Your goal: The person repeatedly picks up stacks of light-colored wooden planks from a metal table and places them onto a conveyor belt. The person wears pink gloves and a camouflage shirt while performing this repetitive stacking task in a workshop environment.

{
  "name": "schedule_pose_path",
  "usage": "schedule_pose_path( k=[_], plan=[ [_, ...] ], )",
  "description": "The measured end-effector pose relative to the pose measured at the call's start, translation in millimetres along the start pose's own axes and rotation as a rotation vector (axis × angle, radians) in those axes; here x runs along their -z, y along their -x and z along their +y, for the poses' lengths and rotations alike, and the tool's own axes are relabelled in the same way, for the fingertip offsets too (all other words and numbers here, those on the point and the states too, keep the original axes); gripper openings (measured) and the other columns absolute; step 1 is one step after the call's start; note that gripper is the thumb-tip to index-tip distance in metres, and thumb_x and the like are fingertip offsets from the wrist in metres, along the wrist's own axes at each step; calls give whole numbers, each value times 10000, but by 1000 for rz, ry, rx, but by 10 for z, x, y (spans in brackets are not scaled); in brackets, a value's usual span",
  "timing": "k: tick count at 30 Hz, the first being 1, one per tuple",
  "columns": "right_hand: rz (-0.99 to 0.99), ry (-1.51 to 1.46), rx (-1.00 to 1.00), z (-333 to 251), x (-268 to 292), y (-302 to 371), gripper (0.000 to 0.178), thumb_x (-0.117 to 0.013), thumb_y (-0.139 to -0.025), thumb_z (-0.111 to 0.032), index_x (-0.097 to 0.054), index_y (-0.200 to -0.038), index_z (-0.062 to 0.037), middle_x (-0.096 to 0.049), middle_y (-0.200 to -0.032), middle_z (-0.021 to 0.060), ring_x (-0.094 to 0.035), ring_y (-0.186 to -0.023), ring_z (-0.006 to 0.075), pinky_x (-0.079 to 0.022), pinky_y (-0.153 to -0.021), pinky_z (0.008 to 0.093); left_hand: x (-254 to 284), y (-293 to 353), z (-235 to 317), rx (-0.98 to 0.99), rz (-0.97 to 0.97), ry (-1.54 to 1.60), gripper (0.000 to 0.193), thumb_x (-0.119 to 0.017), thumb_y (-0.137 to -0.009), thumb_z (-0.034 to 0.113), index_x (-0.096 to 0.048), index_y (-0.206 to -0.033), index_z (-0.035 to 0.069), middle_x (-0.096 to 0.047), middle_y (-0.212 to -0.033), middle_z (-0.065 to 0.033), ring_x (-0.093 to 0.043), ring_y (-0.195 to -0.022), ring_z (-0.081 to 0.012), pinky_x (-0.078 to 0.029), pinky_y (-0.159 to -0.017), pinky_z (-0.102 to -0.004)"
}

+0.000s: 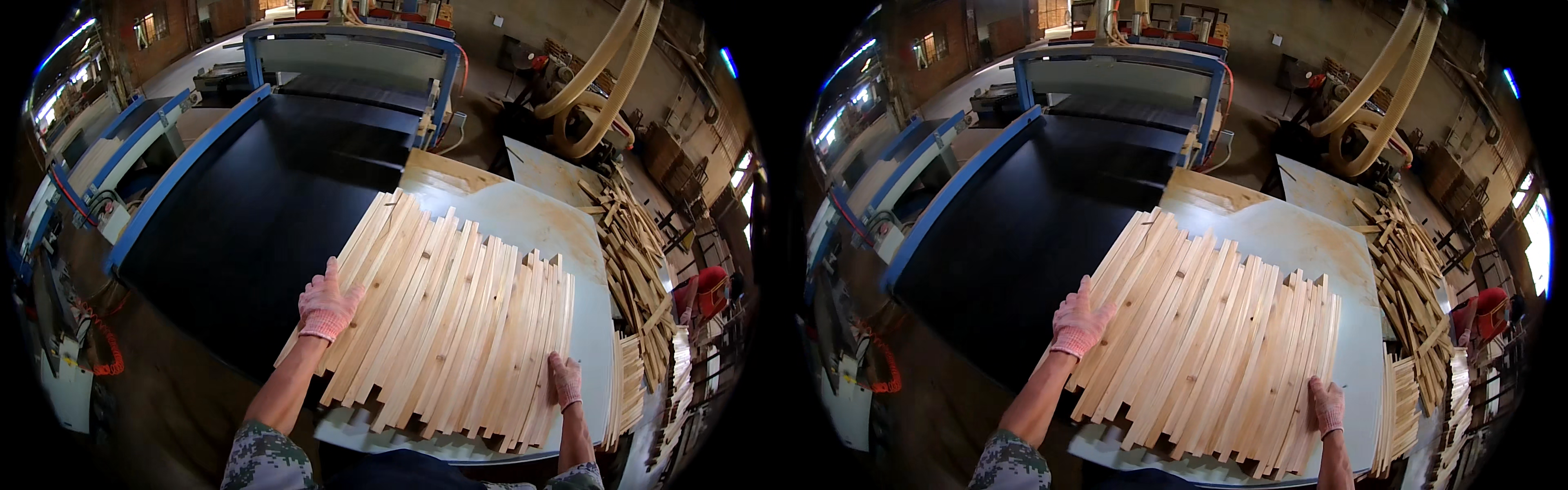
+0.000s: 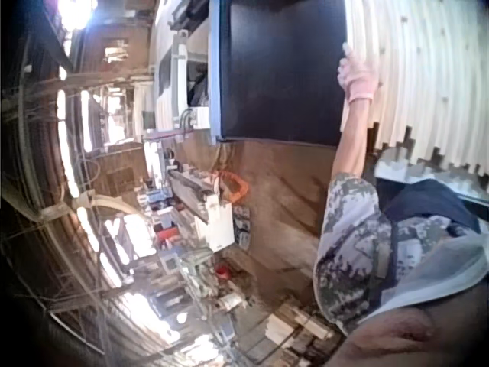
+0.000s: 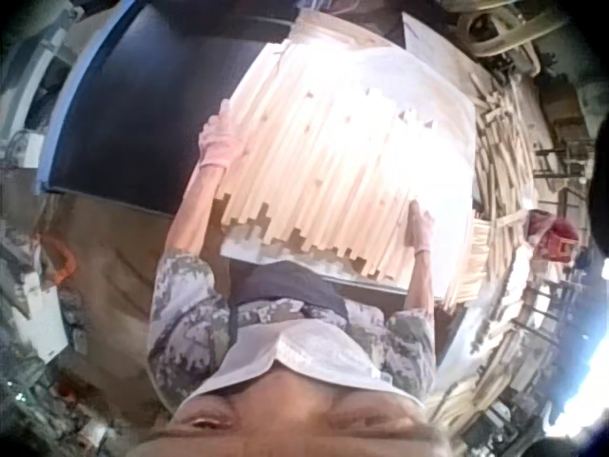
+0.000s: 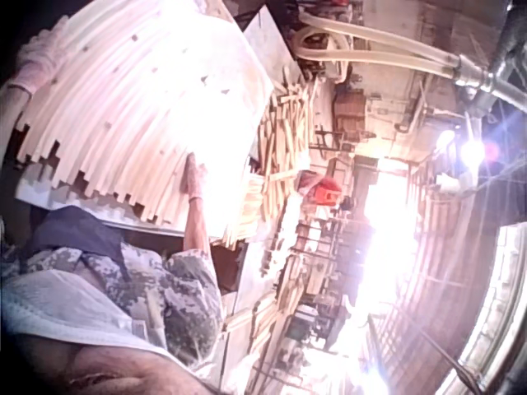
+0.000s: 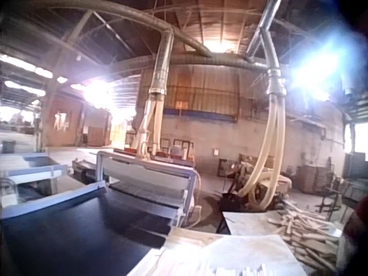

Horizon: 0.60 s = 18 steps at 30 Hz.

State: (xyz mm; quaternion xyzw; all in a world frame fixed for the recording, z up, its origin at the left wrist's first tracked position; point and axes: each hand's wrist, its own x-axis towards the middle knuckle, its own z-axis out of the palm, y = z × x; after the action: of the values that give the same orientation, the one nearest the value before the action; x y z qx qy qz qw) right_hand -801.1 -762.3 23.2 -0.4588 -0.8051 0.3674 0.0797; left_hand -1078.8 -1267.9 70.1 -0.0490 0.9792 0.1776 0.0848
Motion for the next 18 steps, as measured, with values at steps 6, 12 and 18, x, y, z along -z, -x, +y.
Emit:
schedule_pose_path(
  k=[6, 12, 18],
  plan=[
    [-3, 67, 77, -105, -133, -92, 541, -784, -906, -493, -744, -948, 45, -687, -777, 86, -618, -758, 166, -503, -693, 373, -255, -28, -118, -1, 59, -58, 963, -618, -942, 701, -328, -1676, 147, -615, -1373, -206, -610, -1266, -371, -463, -1095, -498],
    [-148, -19, 143, 113, -403, -519, 526, -813, -877, -463, -714, -950, 48, -719, -821, 120, -653, -772, 202, -536, -745, 395, -469, 61, -166, 28, 182, -80, 896, -597, -965, 671, -389, -1647, 129, -598, -1405, -221, -585, -1295, -400, -427, -1120, -532],
    [-289, 102, 333, 466, -765, -1027, 535, -834, -830, -444, -728, -1016, 46, -767, -919, 180, -736, -864, 239, -572, -800, 408, -1035, 258, -188, 119, 343, -320, 902, -475, -1028, 667, -324, -1665, 47, -300, -1722, -237, -259, -1604, -398, -146, -1317, -537]
  ],
)
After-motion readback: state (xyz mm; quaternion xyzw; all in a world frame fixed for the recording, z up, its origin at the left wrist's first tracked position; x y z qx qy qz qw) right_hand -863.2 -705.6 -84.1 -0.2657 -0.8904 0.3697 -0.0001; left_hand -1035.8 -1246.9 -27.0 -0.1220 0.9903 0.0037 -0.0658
